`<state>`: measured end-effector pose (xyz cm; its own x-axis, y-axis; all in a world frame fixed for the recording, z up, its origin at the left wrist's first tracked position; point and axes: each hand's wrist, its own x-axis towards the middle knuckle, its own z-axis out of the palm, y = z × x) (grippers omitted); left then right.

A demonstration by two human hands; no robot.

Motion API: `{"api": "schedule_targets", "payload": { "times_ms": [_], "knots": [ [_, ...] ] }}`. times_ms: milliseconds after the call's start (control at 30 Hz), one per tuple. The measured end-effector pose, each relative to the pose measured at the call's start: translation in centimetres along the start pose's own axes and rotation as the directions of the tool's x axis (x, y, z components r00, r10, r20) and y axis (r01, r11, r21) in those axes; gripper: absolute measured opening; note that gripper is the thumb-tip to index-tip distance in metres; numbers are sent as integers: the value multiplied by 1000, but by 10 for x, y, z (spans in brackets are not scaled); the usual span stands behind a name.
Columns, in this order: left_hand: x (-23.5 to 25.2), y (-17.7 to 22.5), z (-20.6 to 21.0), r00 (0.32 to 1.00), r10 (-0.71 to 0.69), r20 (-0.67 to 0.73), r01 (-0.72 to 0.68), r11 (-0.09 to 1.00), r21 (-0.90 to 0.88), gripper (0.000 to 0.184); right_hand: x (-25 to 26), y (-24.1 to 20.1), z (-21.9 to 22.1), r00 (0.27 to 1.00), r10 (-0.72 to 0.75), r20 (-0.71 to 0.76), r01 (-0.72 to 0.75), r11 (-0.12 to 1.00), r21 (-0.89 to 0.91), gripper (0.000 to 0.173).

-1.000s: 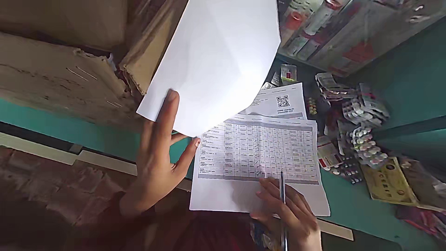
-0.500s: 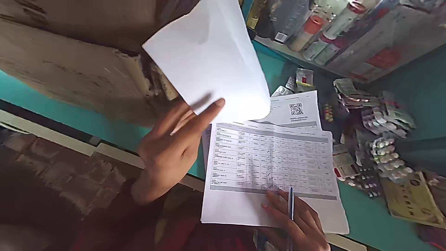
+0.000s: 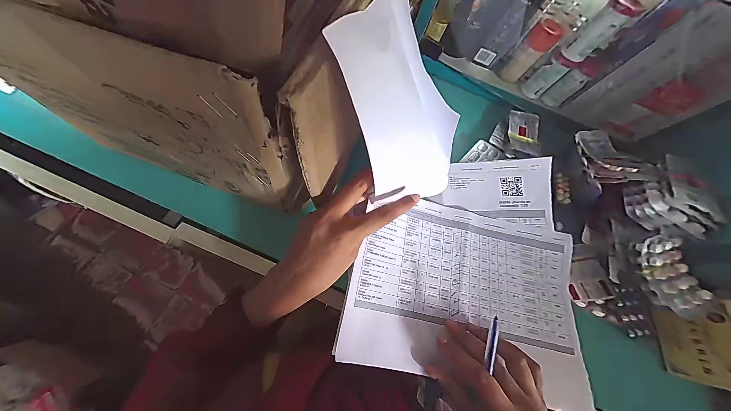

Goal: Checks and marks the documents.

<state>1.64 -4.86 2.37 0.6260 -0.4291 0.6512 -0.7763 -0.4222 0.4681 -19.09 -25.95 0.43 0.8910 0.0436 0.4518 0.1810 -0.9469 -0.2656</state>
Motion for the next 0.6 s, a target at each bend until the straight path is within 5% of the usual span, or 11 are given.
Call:
{"api": "schedule_targets", "payload": {
  "times_ms": [133,267,500,600],
  "knots": [
    [2,-5,5,980,-10,197,2,999,39,41,10,-9,-8,998,30,47,-26,997,-67,41],
    [0,-11,7,938,-62,342,47,998,52,49,23,-9,-2,997,25,78,-15,991,-135,71],
    [-3,-12,0,912,-158,378,193,980,-55,67,6,-9,21,997,7,75,10,974,-225,54],
    [-8,-15,-2,920,-135,367,189,975,-114,71,3,-12,2,989,40,142,-31,997,-66,72]
  ]
}}
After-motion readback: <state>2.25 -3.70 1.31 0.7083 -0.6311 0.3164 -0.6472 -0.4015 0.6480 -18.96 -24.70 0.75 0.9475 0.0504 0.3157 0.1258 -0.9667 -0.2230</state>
